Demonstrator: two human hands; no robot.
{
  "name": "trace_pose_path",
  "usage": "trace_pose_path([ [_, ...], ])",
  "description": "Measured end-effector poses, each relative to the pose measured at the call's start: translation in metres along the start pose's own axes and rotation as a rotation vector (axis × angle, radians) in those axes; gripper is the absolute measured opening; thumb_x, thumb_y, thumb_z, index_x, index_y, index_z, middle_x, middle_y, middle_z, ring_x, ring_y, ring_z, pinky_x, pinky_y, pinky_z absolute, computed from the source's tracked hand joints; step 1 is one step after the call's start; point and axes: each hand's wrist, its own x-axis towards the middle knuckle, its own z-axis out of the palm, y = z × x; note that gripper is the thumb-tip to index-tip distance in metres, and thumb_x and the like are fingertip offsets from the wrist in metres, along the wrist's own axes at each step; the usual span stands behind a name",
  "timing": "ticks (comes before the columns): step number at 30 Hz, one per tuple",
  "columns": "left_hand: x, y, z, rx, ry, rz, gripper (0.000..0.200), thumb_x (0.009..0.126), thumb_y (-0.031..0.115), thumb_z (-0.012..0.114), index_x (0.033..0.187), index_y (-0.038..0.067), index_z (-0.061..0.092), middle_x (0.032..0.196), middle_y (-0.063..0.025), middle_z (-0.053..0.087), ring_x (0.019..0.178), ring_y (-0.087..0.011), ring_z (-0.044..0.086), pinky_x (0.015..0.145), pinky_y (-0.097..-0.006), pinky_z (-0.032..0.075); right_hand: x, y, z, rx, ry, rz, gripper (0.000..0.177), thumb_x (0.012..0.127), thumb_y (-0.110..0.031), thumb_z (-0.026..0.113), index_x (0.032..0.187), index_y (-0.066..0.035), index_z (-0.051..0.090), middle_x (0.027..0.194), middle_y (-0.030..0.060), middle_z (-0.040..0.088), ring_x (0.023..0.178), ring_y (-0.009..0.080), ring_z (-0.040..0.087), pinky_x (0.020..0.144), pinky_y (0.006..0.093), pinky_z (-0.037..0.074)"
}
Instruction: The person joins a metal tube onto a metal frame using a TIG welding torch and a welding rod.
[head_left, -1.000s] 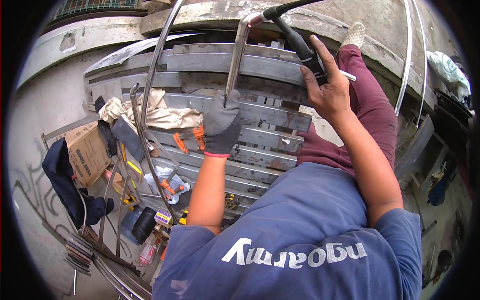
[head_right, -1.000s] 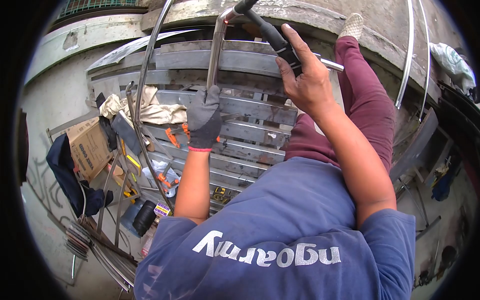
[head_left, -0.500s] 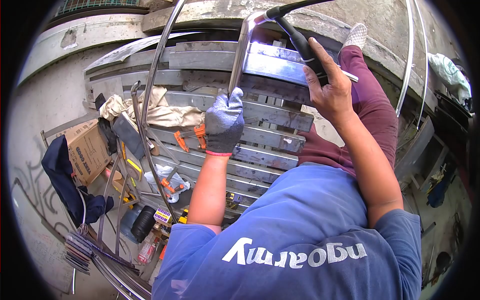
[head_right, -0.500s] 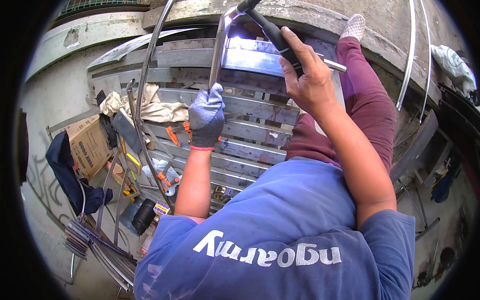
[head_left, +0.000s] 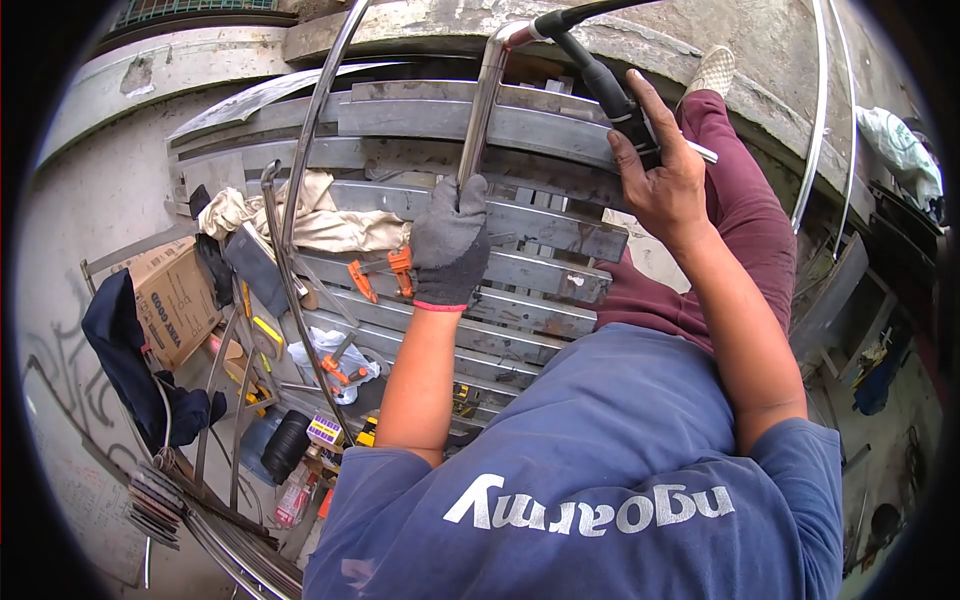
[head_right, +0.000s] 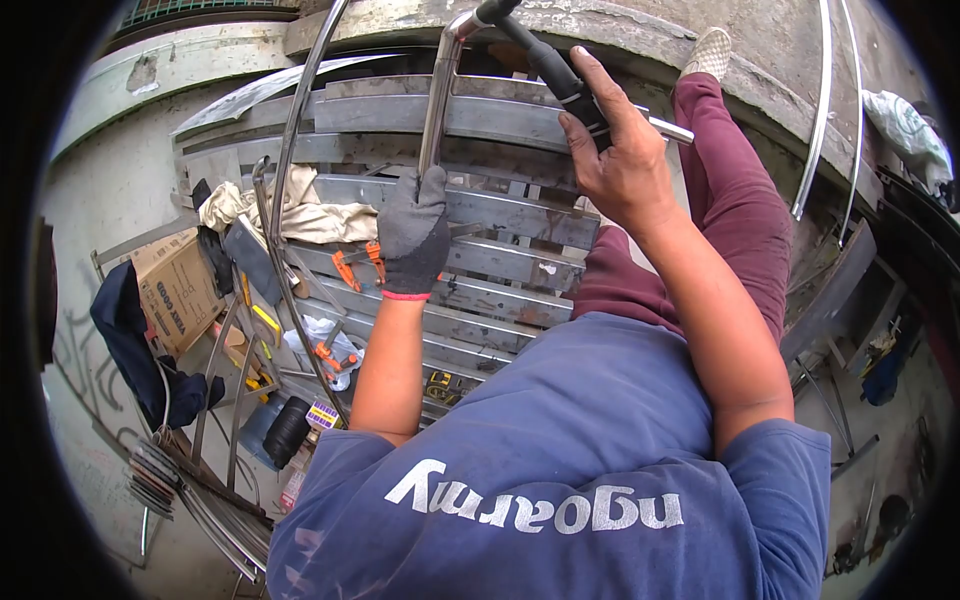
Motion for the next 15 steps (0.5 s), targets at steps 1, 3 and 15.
trace_pose_path([
  [1, 0.0000, 0.0002, -0.0002, 0.000, -0.002, -0.009, 0.045, 0.117, 0.041, 0.063, 0.100, -0.001, 0.068, 0.078, -0.0244, 0.062, 0.071, -0.0424, 0.059, 0.067, -0.0490, 0.049, 0.0000, -0.0002, -0.0002, -0.011, -0.005, 0.000, 0.070, 0.101, -0.004, 0.080, 0.166, -0.014, 0.056, 0.130, 0.0227, 0.078, 0.110, 0.0352, 0.080, 0.095, 0.0437, 0.062],
  [3, 0.0003, -0.0029, 0.0016, 0.013, 0.017, 0.022, 0.046, 0.116, 0.041, 0.064, 0.100, -0.001, 0.068, 0.078, -0.0240, 0.062, 0.070, -0.0420, 0.060, 0.066, -0.0487, 0.049, -0.0003, -0.0008, -0.0008, -0.034, -0.014, -0.001, 0.070, 0.101, -0.004, 0.080, 0.166, -0.015, 0.057, 0.128, 0.0217, 0.078, 0.109, 0.0350, 0.080, 0.094, 0.0439, 0.062],
  [15, 0.0010, -0.0016, -0.0017, 0.053, -0.034, -0.038, 0.044, 0.115, 0.047, 0.063, 0.116, 0.004, 0.075, 0.098, -0.0265, 0.076, 0.092, -0.0489, 0.075, 0.078, -0.0542, 0.057, -0.0005, -0.0011, 0.0000, -0.015, 0.044, -0.007, 0.075, 0.101, -0.006, 0.080, 0.170, -0.013, 0.049, 0.135, 0.0280, 0.076, 0.120, 0.0392, 0.079, 0.100, 0.0443, 0.062],
])
